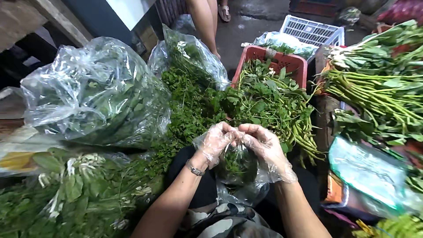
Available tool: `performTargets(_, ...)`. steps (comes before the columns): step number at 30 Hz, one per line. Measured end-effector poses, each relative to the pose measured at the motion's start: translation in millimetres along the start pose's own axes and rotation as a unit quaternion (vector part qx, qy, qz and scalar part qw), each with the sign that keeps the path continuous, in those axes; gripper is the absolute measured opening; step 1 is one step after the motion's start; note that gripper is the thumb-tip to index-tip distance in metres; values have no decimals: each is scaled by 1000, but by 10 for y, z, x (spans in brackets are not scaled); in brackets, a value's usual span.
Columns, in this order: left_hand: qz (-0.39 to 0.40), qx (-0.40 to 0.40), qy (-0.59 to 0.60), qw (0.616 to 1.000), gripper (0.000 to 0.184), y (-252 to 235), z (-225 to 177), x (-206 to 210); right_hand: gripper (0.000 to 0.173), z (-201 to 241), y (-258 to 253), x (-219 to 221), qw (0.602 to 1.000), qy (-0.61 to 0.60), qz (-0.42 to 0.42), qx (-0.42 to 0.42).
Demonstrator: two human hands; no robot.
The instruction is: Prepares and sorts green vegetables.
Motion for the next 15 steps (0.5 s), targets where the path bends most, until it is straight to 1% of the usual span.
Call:
performTargets(2, 0, 26, -39, 999, 15, 24, -6, 7, 7, -36, -2, 27, 999, 9, -32, 1)
performTargets(3, 10, 43, -80, 996, 14, 45, -28, 7, 5, -37, 0, 34, 999, 26, -44, 5)
performTargets(4, 27, 67, -137, 988, 12, 70, -57, -2, 6, -29, 3, 44, 998, 44, -50, 6)
performTargets(5, 44, 105, -211, 971, 8, 100, -81, -23, 7, -23, 8, 55, 997, 60, -50, 10)
performTargets(6, 55, 156, -295, 941, 8, 136, -111, -43, 8, -20, 12, 71, 996, 74, -48, 20)
performTargets(7, 60, 208, -369, 904, 10, 179, -142, -46, 8, -20, 16, 93, 995, 82, -45, 32)
performTargets(9, 49, 310, -467, 827, 9, 247, -162, -49, 8, -37, 4, 134, 995, 79, -34, 58)
performTargets(13, 45, 477, -525, 703, 9, 360, -126, -103, 4, -33, -42, 176, 991, 44, 8, 127)
performTargets(14, 48, 509, -533, 674, 10, 369, -113, -118, 6, 4, -43, 180, 988, 39, 13, 147)
performTargets(15, 51, 529, -538, 654, 10, 375, -110, -129, 7, 30, -42, 182, 986, 33, 13, 160)
Point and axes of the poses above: each hand's wrist, its own y-axis away from the middle knuckle, its own x-axis out of the palm, z = x × y, the point moved 3 cm from there along -y, towards the middle knuckle, and after that the axes turned 3 degrees about y, right-handed, at the moved point
